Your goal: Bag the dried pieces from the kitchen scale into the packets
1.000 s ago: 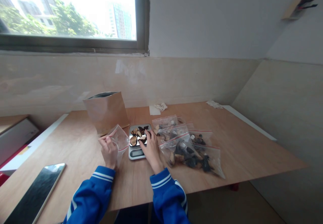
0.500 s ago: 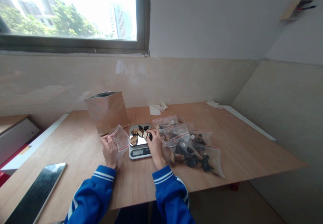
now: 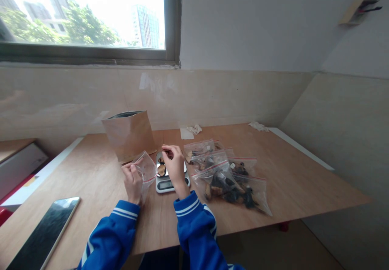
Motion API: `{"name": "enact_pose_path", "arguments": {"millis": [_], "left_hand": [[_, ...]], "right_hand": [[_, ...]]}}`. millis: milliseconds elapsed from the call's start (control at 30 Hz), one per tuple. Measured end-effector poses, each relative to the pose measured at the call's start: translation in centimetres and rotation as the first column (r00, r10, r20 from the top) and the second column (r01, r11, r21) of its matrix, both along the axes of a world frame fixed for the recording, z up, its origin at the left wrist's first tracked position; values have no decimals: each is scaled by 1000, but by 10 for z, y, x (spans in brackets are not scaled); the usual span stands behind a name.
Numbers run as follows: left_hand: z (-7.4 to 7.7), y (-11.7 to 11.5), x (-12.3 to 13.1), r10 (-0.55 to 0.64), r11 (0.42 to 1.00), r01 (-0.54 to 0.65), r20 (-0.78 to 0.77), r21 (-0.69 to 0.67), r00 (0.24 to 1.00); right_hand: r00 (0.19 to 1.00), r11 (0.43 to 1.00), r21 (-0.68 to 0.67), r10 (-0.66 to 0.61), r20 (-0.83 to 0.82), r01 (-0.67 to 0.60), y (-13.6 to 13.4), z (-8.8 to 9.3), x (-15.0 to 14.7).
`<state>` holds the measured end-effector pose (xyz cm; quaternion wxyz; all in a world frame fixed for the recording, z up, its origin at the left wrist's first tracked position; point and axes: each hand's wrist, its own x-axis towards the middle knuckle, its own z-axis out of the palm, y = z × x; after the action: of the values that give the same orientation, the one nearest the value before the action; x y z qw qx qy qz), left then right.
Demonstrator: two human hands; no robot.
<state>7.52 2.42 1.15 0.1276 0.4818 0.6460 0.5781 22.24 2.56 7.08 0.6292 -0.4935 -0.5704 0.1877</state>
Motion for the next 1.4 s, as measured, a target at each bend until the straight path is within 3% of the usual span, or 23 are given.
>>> {"name": "enact_pose_path", "arguments": {"millis": [133, 233, 333, 433, 533, 700, 867, 1167, 1400], "left_hand": [[1, -1, 0, 0, 999, 1, 22, -49, 1000], [0, -1, -2, 1, 998, 1, 28, -58, 1000], [-3, 1, -4, 11, 998, -9, 29, -56, 1000], [-3, 2, -5, 15, 999, -14, 43, -41, 999], [-3, 3, -6, 31, 999, -29, 57, -40, 998], [-2, 2, -7, 29, 999, -27, 45, -36, 999], [-2, 1, -7, 5, 999, -2, 60, -41, 998], [-2, 1, -7, 12, 999, -9, 63, -51, 998], [-4, 1, -8, -14, 999, 17, 79, -46, 997]], "right_hand": [[953, 956, -47, 292, 82, -289, -9, 18, -24], [908, 920, -101, 391, 153, -379, -15, 18, -30], [937, 949, -54, 314, 154, -310, -15, 10, -25], [980, 996, -19, 86, 178, -84, -9, -3, -12], [939, 995, -37, -79, 335, 97, 1, -23, 0], [778, 987, -122, -8, 628, 108, 11, -50, 4], [667, 980, -164, 46, 744, 115, 13, -54, 2], [625, 981, -100, -25, 780, 164, 18, -50, 14], [674, 990, -63, -39, 738, 126, 25, -56, 22]]}}
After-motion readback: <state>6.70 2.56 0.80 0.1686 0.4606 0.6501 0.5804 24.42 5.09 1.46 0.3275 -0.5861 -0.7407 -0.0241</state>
